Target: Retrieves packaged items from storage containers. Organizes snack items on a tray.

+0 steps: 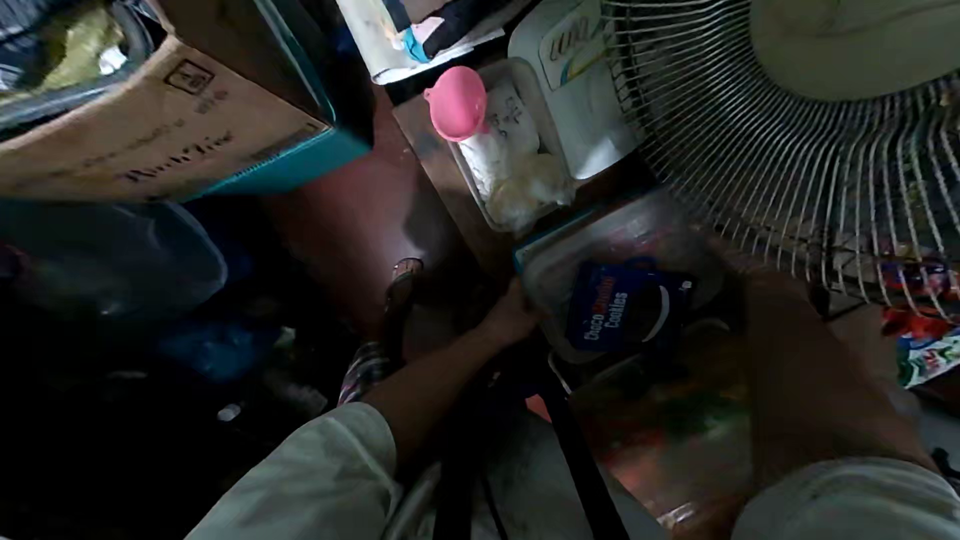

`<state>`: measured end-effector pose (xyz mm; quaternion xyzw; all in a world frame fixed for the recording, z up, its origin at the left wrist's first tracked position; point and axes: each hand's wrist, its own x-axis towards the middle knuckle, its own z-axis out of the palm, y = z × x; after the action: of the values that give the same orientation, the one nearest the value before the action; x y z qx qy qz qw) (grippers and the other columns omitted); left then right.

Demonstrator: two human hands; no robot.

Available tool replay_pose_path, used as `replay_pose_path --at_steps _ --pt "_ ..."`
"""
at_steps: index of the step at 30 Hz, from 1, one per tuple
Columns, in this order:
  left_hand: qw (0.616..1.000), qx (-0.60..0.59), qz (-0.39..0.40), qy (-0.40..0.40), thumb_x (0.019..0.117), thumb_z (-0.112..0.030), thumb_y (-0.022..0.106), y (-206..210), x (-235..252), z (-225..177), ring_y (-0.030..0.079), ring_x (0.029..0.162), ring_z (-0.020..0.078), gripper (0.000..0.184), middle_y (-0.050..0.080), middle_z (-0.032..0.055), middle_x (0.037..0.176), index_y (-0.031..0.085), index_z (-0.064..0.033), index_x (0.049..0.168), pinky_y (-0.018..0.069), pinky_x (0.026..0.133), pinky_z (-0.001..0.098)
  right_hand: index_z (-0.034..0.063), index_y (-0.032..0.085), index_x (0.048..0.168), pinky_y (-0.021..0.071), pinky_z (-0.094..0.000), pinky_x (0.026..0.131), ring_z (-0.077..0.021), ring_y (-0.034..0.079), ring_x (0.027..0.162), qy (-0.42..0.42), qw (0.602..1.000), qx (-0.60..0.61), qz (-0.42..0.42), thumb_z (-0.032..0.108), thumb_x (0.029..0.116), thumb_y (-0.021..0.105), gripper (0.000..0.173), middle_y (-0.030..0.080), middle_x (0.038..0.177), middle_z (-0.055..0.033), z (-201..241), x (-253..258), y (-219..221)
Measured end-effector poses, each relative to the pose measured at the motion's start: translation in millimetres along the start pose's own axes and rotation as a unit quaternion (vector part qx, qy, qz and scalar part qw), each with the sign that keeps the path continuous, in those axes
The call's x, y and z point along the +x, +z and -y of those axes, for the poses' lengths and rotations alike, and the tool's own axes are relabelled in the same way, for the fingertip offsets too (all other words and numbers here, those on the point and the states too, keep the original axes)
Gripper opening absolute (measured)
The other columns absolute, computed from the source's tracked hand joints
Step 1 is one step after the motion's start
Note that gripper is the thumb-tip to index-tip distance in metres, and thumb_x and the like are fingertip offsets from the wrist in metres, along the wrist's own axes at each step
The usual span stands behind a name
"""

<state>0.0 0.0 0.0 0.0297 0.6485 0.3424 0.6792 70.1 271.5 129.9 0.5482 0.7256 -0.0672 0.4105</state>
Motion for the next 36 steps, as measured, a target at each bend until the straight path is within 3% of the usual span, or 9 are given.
replay_pose_path --at_steps 2,6,10,12,16,21,24,27,36 --pt "1.0 -0.004 -0.007 0.012 0.0995 -0.029 0.068 3 0 5 0.071 0.104 0.0361 0.078 0.063 0.0235 0.129 0.021 -0.0161 0.16 0.0598 0.087 0.057 -0.0034 0.045 0.15 0.0213 -0.0607 0.121 -0.0419 0.033 0.15 -0.001 0.987 0.159 -0.02 0.047 0.1083 0.045 0.066 0.039 0.158 -0.0277 4 1 5" --pt "0.999 0.019 -0.034 0.024 0.1004 -0.032 0.067 8 0 10 0.068 0.111 0.0376 0.076 0.062 0.0233 0.132 0.022 -0.0145 0.159 0.0565 0.092 0.0596 -0.0069 0.049 0.145 0.0287 -0.0485 0.122 -0.0354 0.042 0.145 -0.059 0.947 0.308 -0.063 0.033 0.1062 0.056 0.056 0.047 0.152 -0.027 -8 25 27" --pt "0.998 -0.033 -0.042 0.016 0.1002 -0.033 0.067 13 -4 12 0.069 0.107 0.0362 0.074 0.061 0.0224 0.133 0.025 -0.0177 0.158 0.0588 0.086 0.0571 -0.0061 0.051 0.144 0.0359 -0.0707 0.108 -0.056 0.049 0.133 -0.071 0.992 0.092 -0.05 0.046 0.1124 0.03 0.064 0.053 0.14 -0.038 -21 58 53" --pt "0.995 -0.098 -0.028 0.02 0.0999 -0.031 0.068 13 -8 16 0.068 0.109 0.035 0.075 0.057 0.0208 0.14 0.023 -0.0194 0.159 0.0593 0.085 0.0545 -0.0102 0.053 0.139 0.0403 -0.0703 0.104 -0.0565 0.053 0.129 -0.041 0.997 0.025 -0.056 0.042 0.1134 0.026 0.064 0.056 0.135 -0.0395 -13 60 59" --pt "0.987 -0.157 0.012 0.036 0.0987 -0.035 0.069 11 -13 34 0.069 0.103 0.0292 0.075 0.058 0.0195 0.138 0.028 -0.0156 0.158 0.0598 0.084 0.0475 -0.0071 0.045 0.147 0.0417 -0.0743 0.099 -0.058 0.053 0.127 -0.116 0.988 -0.095 -0.042 0.029 0.1068 0.054 0.055 0.055 0.136 -0.0386 -14 63 56" --pt "0.983 -0.157 0.044 0.085 0.1002 -0.025 0.068 9 -6 49 0.069 0.1 0.0246 0.056 0.064 0.0184 0.127 0.045 -0.0058 0.148 0.06 0.085 0.043 0.0032 0.044 0.153 0.0331 -0.0705 0.112 -0.0514 0.046 0.138 -0.116 0.986 0.085 -0.085 0.042 0.1096 0.044 0.058 0.05 0.147 -0.0322 -25 50 53" --pt "0.986 -0.139 0.018 0.09 0.0981 -0.022 0.071 7 -5 47 0.07 0.103 0.0269 0.047 0.068 0.0203 0.12 0.054 0.0004 0.136 0.0588 0.091 0.0465 0.0116 0.05 0.151 0.0339 -0.0735 0.109 -0.0508 0.048 0.137 -0.059 0.987 0.091 -0.12 0.05 0.1084 0.041 0.058 0.053 0.146 -0.0294 -25 61 59" --pt "0.988 -0.12 0.015 0.101 0.0942 -0.025 0.075 6 5 48 0.069 0.103 0.0292 0.048 0.069 0.0211 0.114 0.059 0.0029 0.13 0.0563 0.095 0.0506 0.0066 0.05 0.149 0.0346 -0.0726 0.11 -0.0518 0.048 0.136 -0.046 0.984 0.086 -0.148 0.045 0.1083 0.044 0.056 0.053 0.145 -0.031 -26 68 64" --pt "0.987 -0.128 0.045 0.082 0.0939 -0.013 0.073 -1 -3 38 0.069 0.106 0.0292 0.046 0.067 0.0213 0.121 0.058 0.0013 0.135 0.0566 0.094 0.0491 0.0098 0.058 0.144 0.0366 -0.0703 0.109 -0.0494 0.052 0.134 -0.01 0.981 0.09 -0.172 0.044 0.1081 0.046 0.051 0.057 0.141 -0.0282 -20 65 64"
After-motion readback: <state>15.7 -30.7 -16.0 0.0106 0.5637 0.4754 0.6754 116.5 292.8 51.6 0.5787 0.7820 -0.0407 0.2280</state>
